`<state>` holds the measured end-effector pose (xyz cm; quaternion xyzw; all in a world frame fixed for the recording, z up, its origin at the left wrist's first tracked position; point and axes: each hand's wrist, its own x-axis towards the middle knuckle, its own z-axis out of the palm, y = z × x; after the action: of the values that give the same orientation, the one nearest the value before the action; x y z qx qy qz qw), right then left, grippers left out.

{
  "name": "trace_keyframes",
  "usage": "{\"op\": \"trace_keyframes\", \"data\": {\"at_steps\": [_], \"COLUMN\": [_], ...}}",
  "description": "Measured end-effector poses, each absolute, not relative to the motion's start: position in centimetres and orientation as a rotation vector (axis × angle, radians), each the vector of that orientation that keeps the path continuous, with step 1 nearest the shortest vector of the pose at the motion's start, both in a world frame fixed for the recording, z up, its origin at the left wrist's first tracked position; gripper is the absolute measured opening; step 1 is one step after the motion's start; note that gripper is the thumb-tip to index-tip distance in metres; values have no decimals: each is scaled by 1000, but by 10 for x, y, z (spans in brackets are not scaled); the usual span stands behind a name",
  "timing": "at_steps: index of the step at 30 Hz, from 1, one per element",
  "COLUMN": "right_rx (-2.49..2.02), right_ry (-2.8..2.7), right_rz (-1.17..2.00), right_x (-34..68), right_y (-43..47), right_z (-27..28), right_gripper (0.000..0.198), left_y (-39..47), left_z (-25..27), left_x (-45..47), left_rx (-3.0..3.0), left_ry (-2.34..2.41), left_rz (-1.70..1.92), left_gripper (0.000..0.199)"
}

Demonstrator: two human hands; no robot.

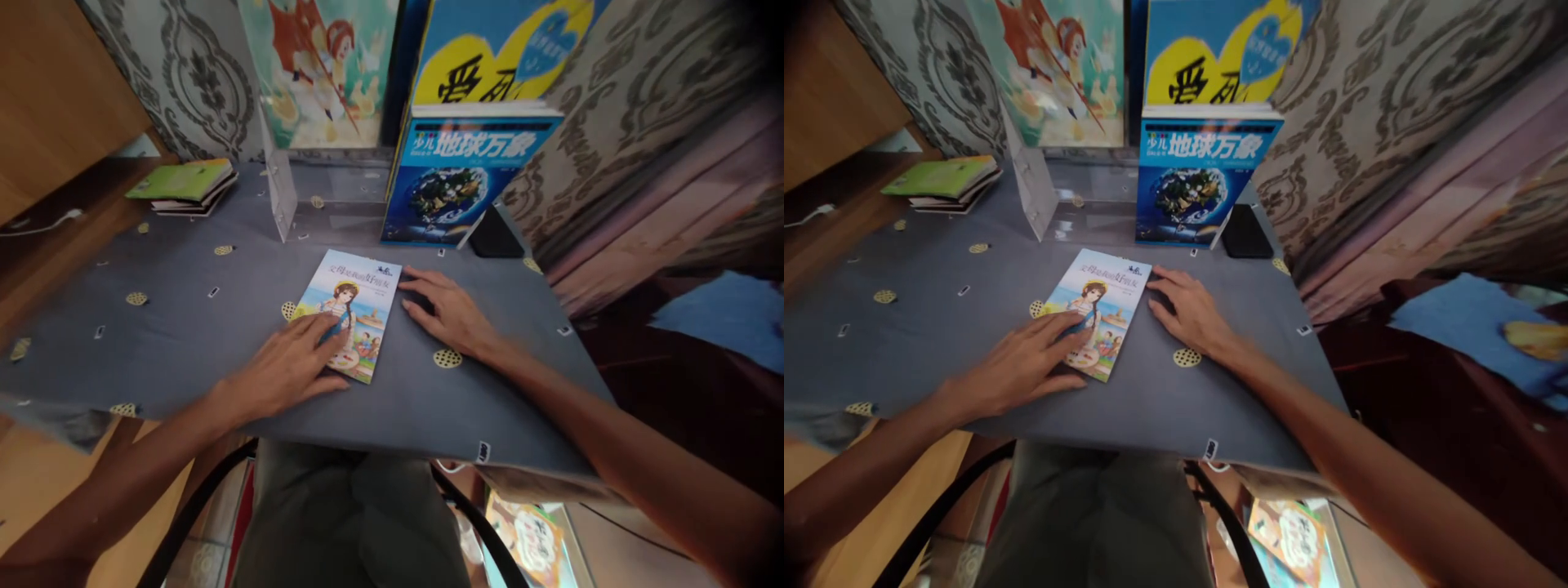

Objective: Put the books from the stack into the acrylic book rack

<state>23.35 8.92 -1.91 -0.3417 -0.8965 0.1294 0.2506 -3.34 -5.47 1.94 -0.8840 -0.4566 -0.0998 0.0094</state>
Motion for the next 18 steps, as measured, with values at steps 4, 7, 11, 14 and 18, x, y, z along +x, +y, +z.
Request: {"op": "trace_keyframes", "data": {"at_steps": [4, 7, 11, 14, 18], "right_rx": [-1007, -780, -491, -489, -461], "right_ry": [-2284, -2297, -2370, -2316, -2290], "right_rz": [357, 455, 683, 788, 821], "right_x": [218, 204, 198, 201, 205], "right_y": [76, 62, 48, 45, 45], "right_z": [-11, -8, -9, -9, -9], "right_gripper": [18, 19, 27, 29, 29], "left_y": [-49, -47, -48, -48, -47], "left_z": [15, 14, 12, 10, 10], "left_x": [-21, -18, -18, -20, -20], "left_rx": [-2782, -2752, -2754, -2791, -2815], "left_ry": [-1275, -1195, -1157, -1184, -1215], "left_rz": [-290, -340, -529, -654, -719], "left_gripper": [41, 35, 24, 24, 25]}}
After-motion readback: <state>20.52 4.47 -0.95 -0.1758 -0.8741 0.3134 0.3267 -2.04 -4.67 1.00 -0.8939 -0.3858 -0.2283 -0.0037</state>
